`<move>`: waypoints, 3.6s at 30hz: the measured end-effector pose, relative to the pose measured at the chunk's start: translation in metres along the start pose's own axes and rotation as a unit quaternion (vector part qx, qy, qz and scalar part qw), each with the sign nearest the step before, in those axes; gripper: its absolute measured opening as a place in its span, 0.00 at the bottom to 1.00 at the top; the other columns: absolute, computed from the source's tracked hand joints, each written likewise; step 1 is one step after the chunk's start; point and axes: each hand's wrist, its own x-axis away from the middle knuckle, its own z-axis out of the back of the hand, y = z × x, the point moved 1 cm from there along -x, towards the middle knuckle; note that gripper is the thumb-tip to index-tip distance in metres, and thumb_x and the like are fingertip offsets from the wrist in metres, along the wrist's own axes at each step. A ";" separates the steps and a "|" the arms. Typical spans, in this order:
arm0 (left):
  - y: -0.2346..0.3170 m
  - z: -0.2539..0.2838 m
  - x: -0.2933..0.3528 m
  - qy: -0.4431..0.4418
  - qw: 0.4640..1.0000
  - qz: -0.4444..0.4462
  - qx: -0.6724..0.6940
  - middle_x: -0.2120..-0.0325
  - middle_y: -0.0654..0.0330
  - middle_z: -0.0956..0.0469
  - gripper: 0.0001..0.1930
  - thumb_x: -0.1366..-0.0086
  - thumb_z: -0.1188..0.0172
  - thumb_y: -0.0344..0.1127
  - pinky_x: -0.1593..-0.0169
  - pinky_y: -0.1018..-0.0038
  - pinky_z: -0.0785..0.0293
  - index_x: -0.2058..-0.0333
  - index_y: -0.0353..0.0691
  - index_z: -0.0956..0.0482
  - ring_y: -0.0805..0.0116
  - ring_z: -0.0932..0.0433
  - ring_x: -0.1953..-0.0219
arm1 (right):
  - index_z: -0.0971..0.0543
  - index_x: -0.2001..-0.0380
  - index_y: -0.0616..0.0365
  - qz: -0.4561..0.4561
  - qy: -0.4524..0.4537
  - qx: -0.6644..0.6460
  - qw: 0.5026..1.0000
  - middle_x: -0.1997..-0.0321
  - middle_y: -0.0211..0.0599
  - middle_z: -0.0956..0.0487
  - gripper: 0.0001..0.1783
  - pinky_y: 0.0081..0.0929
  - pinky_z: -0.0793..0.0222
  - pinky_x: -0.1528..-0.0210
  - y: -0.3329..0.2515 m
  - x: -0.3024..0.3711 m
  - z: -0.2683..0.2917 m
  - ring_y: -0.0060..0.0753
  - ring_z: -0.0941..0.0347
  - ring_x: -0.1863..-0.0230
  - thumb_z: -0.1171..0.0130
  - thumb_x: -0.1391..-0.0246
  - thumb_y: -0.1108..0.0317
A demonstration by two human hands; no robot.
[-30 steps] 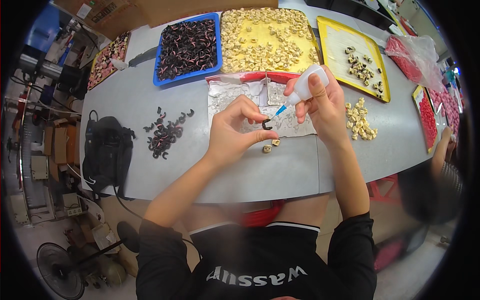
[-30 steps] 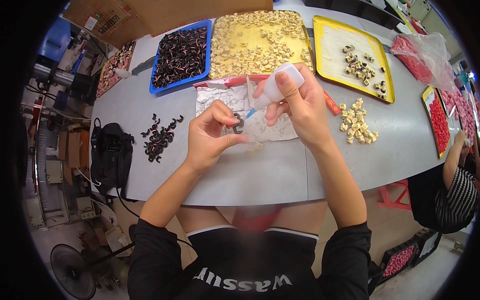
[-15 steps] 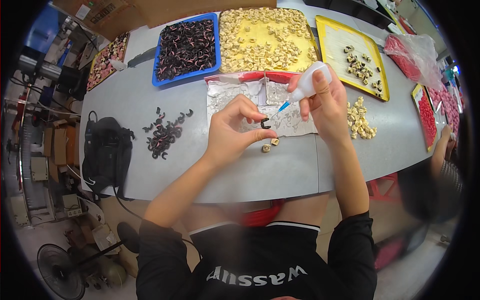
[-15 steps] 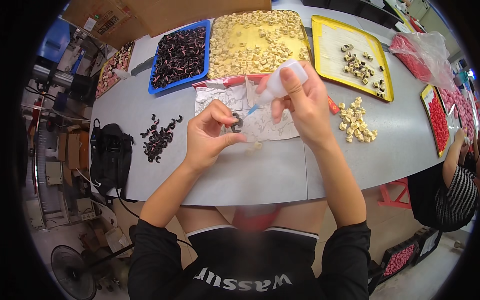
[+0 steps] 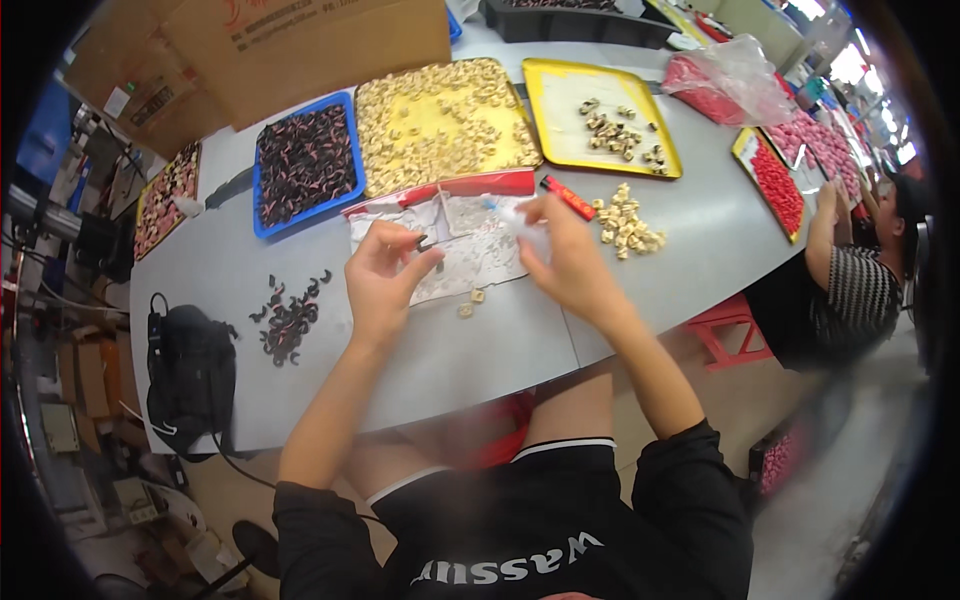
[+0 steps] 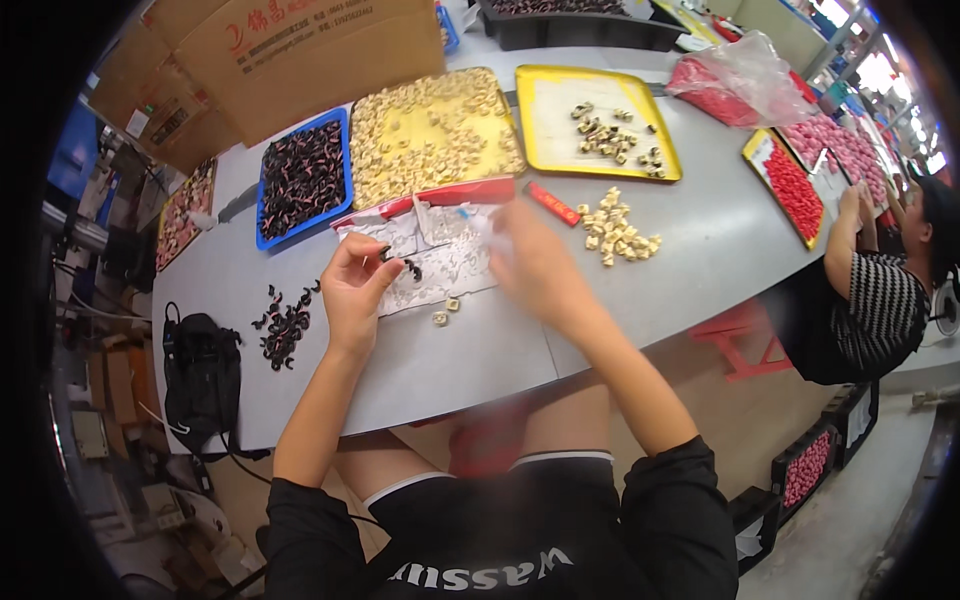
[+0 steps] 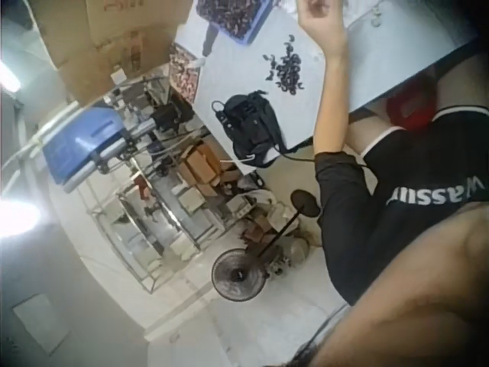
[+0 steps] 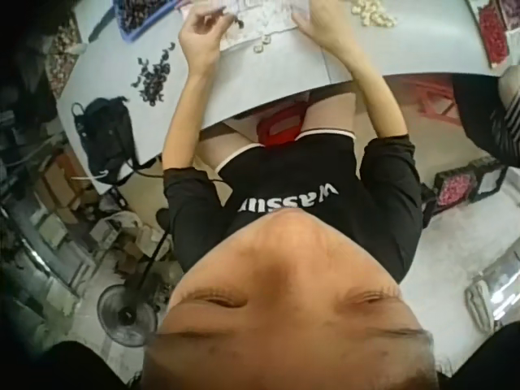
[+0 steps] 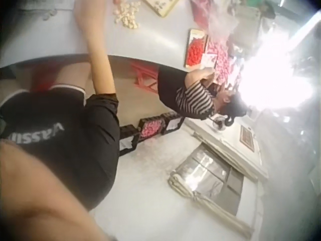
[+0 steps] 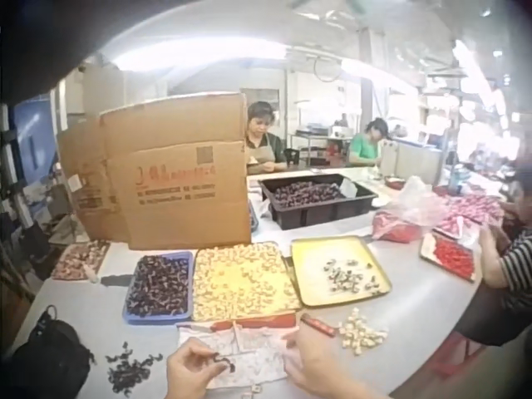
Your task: The person heats the nozzle of a glue bottle using a lighter, applies glue onto small black pieces, and attaches them onto miniature toy heads by hand.
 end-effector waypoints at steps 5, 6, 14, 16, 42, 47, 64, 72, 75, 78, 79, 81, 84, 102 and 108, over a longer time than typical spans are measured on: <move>-0.005 -0.001 -0.001 0.000 1.000 0.005 0.007 0.71 0.67 0.31 0.12 0.51 0.32 0.25 0.63 0.82 0.38 0.69 0.37 0.27 0.79 0.35 0.69 | 0.32 0.61 0.62 0.000 -0.033 0.048 0.998 0.62 0.44 0.29 0.14 0.35 0.35 0.55 0.004 0.014 -0.005 0.47 0.31 0.56 0.44 0.52 0.77; -0.006 0.000 -0.001 0.000 1.000 0.006 0.003 0.71 0.67 0.31 0.12 0.51 0.32 0.25 0.64 0.82 0.38 0.69 0.37 0.26 0.80 0.35 0.69 | 0.32 0.61 0.62 0.003 -0.032 0.051 0.998 0.62 0.44 0.29 0.14 0.35 0.35 0.55 0.005 0.012 -0.001 0.47 0.31 0.56 0.44 0.52 0.77; -0.008 0.003 -0.001 -0.005 1.000 0.010 -0.012 0.72 0.68 0.30 0.12 0.51 0.31 0.27 0.65 0.83 0.38 0.70 0.38 0.25 0.81 0.34 0.70 | 0.25 0.64 0.61 0.012 -0.025 0.282 0.959 0.61 0.42 0.27 0.09 0.34 0.35 0.52 0.047 -0.007 0.066 0.44 0.33 0.54 0.46 0.52 0.75; -0.011 0.003 0.000 -0.007 1.000 0.009 -0.009 0.72 0.68 0.30 0.12 0.51 0.31 0.27 0.65 0.83 0.38 0.70 0.38 0.25 0.81 0.34 0.70 | 0.24 0.64 0.61 0.002 -0.065 0.297 0.953 0.61 0.42 0.27 0.10 0.34 0.35 0.52 0.054 -0.010 0.067 0.44 0.32 0.55 0.46 0.52 0.74; -0.012 0.017 -0.013 0.033 0.996 -0.050 -0.063 0.70 0.67 0.31 0.12 0.52 0.32 0.23 0.64 0.83 0.37 0.68 0.37 0.25 0.80 0.34 0.68 | 0.24 0.62 0.67 -0.013 -0.104 -0.380 0.919 0.61 0.36 0.26 0.11 0.19 0.27 0.57 -0.017 -0.068 -0.032 0.23 0.26 0.60 0.42 0.51 0.80; -0.009 0.021 -0.017 0.048 0.994 -0.054 -0.076 0.68 0.66 0.30 0.14 0.55 0.30 0.25 0.62 0.81 0.37 0.69 0.38 0.23 0.77 0.32 0.65 | 0.24 0.61 0.67 -0.001 -0.130 -0.403 0.906 0.59 0.38 0.27 0.12 0.21 0.24 0.58 -0.021 -0.066 -0.031 0.25 0.26 0.60 0.41 0.52 0.81; -0.003 0.018 -0.013 0.004 0.991 -0.121 -0.059 0.73 0.67 0.31 0.16 0.60 0.28 0.24 0.62 0.78 0.40 0.70 0.40 0.22 0.74 0.37 0.68 | 0.23 0.68 0.63 -0.131 -0.164 -0.501 0.840 0.57 0.37 0.23 0.08 0.22 0.31 0.57 -0.024 -0.054 -0.046 0.23 0.26 0.60 0.37 0.52 0.71; -0.001 0.015 -0.010 -0.002 0.994 -0.103 -0.034 0.72 0.66 0.30 0.15 0.60 0.28 0.23 0.61 0.79 0.36 0.70 0.40 0.20 0.75 0.34 0.67 | 0.28 0.66 0.59 -0.175 -0.212 -0.578 0.769 0.68 0.34 0.22 0.10 0.21 0.33 0.58 -0.028 -0.048 -0.056 0.22 0.27 0.64 0.38 0.49 0.69; 0.000 0.014 -0.008 -0.003 0.994 -0.102 -0.033 0.72 0.65 0.30 0.16 0.60 0.28 0.23 0.60 0.79 0.35 0.69 0.40 0.20 0.75 0.33 0.67 | 0.34 0.65 0.55 -0.191 -0.218 -0.642 0.710 0.64 0.35 0.24 0.13 0.24 0.30 0.56 -0.028 -0.047 -0.059 0.25 0.27 0.61 0.40 0.50 0.74; 0.001 0.013 -0.007 -0.010 0.992 -0.112 -0.054 0.71 0.64 0.29 0.16 0.59 0.28 0.23 0.60 0.79 0.34 0.69 0.40 0.20 0.75 0.32 0.67 | 0.38 0.64 0.53 -0.197 -0.217 -0.679 0.673 0.63 0.39 0.24 0.19 0.25 0.30 0.55 -0.028 -0.046 -0.059 0.26 0.27 0.60 0.38 0.53 0.76; 0.002 0.013 -0.006 -0.010 0.992 -0.111 -0.054 0.71 0.64 0.29 0.16 0.59 0.28 0.23 0.60 0.79 0.34 0.69 0.40 0.20 0.75 0.32 0.67 | 0.38 0.64 0.53 -0.198 -0.218 -0.679 0.672 0.63 0.39 0.24 0.19 0.25 0.30 0.55 -0.028 -0.046 -0.059 0.26 0.27 0.60 0.38 0.53 0.76; 0.004 0.012 -0.005 -0.022 0.992 -0.111 -0.054 0.71 0.64 0.28 0.16 0.59 0.28 0.24 0.59 0.79 0.34 0.68 0.40 0.19 0.74 0.31 0.66 | 0.41 0.62 0.53 -0.207 -0.214 -0.679 0.671 0.64 0.40 0.24 0.22 0.26 0.31 0.55 -0.027 -0.046 -0.057 0.28 0.26 0.59 0.39 0.55 0.77; 0.009 0.010 -0.004 -0.028 0.989 -0.124 -0.079 0.72 0.63 0.27 0.16 0.59 0.28 0.24 0.61 0.78 0.33 0.68 0.40 0.19 0.73 0.30 0.67 | 0.41 0.61 0.52 -0.197 -0.218 -0.664 0.687 0.65 0.40 0.24 0.24 0.28 0.31 0.54 -0.029 -0.048 -0.053 0.31 0.26 0.59 0.38 0.56 0.76; 0.029 0.004 0.006 -0.013 0.920 -0.318 -0.229 0.81 0.69 0.31 0.17 0.68 0.31 0.25 0.75 0.79 0.40 0.74 0.44 0.22 0.73 0.37 0.77 | 0.38 0.63 0.55 -0.124 -0.348 -0.638 0.675 0.65 0.46 0.20 0.22 0.29 0.31 0.53 -0.025 -0.047 -0.044 0.35 0.24 0.58 0.36 0.55 0.77; 0.027 0.004 0.007 -0.010 0.918 -0.322 -0.233 0.81 0.69 0.31 0.17 0.69 0.32 0.25 0.74 0.78 0.41 0.75 0.44 0.23 0.73 0.37 0.77 | 0.39 0.62 0.56 -0.129 -0.352 -0.634 0.677 0.64 0.46 0.20 0.22 0.28 0.31 0.55 -0.023 -0.046 -0.046 0.32 0.24 0.59 0.37 0.55 0.76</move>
